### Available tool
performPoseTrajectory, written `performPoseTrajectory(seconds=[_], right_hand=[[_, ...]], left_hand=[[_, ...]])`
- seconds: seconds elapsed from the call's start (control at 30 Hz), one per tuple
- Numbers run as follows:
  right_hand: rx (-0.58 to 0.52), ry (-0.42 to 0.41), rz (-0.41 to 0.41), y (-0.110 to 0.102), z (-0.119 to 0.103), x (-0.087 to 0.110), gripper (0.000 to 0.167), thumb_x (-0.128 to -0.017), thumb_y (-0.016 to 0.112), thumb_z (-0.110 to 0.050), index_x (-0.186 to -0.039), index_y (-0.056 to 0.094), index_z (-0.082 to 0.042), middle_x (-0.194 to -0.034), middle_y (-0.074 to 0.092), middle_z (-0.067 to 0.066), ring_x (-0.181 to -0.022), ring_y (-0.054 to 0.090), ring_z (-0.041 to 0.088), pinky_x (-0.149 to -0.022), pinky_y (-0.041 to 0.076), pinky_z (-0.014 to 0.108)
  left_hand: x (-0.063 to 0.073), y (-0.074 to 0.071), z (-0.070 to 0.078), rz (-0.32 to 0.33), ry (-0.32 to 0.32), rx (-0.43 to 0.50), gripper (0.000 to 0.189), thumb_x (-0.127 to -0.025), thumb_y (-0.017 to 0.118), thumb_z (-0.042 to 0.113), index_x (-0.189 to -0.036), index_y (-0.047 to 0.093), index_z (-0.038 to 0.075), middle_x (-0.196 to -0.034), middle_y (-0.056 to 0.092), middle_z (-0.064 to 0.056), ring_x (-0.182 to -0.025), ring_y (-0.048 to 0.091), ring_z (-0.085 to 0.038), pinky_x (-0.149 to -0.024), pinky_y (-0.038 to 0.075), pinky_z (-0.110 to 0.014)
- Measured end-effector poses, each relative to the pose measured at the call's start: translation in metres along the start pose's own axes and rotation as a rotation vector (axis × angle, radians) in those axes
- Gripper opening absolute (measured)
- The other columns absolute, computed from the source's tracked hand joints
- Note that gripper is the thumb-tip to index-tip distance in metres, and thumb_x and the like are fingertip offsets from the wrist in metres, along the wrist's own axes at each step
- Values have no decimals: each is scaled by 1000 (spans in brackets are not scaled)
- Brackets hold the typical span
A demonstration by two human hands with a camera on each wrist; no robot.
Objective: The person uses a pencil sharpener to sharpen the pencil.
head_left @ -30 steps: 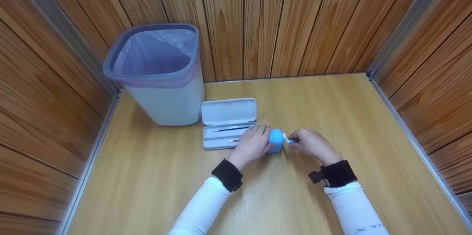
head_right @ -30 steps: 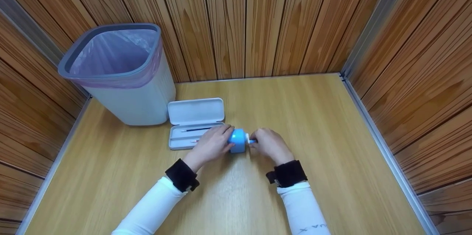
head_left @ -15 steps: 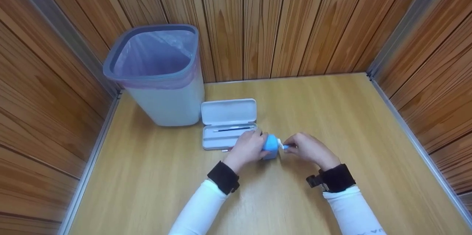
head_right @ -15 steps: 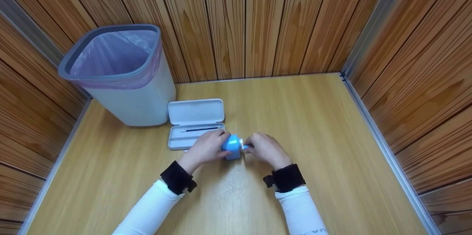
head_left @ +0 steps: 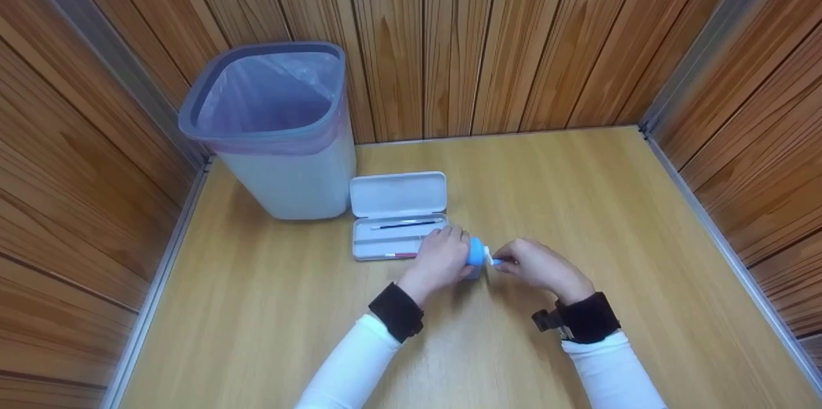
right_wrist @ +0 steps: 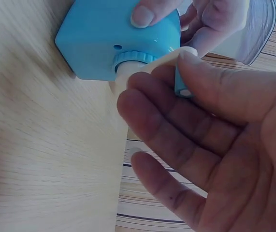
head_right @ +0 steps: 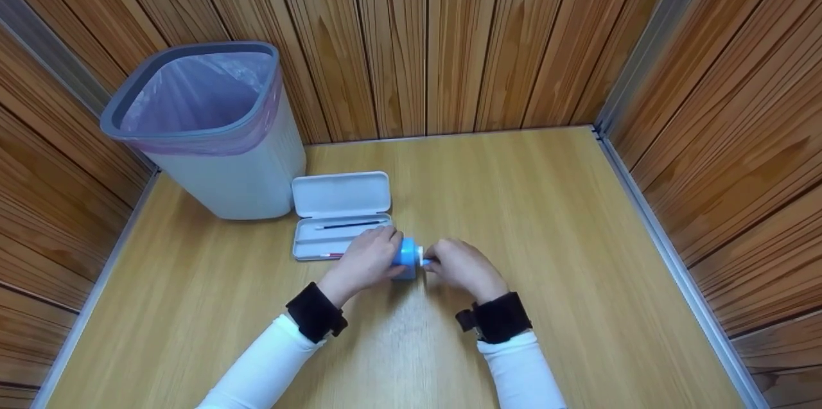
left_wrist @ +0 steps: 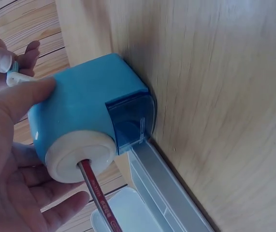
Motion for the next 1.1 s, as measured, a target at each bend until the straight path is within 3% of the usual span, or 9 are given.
performPoseTrajectory(seconds=[0.2,0.37,0.6,0.87,1.1], right_hand=[[-2,60,34,-2,-1,1,15,-92,68,-9,-105,75,-5,-89,70,2,-72,59,14,-69,52,35],[30,59,66,-4,-3,1,15,-91,70,-9,-104,76,-6,-92,71,2,-77,62,13,-75,54,37],[111,7,104,-4,-6,1,13,-90,70,-8,-101,76,-7,-89,70,-1,-77,61,12,-74,53,37],[178,-97,149,-5,-8,1,11,-90,70,-7,-99,76,-7,-87,71,0,-79,64,15,-74,53,38],[164,-76,179,-10,-9,-3,12,-91,69,-9,-101,76,-7,-89,71,0,-82,65,17,-77,53,39]], left_hand=[[-5,-2,1,-22,-4,-12,40,-87,72,42,-107,69,7,-94,66,-5,-86,62,-21,-78,50,-34],[-7,-2,2,-59,-4,-23,39,-89,70,40,-109,69,7,-94,66,-5,-84,62,-21,-77,51,-33],[-5,3,1,-35,-13,1,40,-88,71,38,-114,67,7,-101,64,-5,-90,60,-21,-77,51,-33],[-6,7,0,-66,-38,25,52,-84,75,43,-119,65,6,-109,61,-5,-98,58,-22,-79,52,-33],[-5,6,0,-110,-47,63,54,-86,74,41,-125,62,6,-115,59,-7,-105,56,-24,-84,51,-35]])
Point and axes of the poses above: each hand's wrist, its own x-axis away from the middle knuckle, its own y-axis out of the palm, z = x × y, the point moved 5 cm from there along -x, towards the middle knuckle
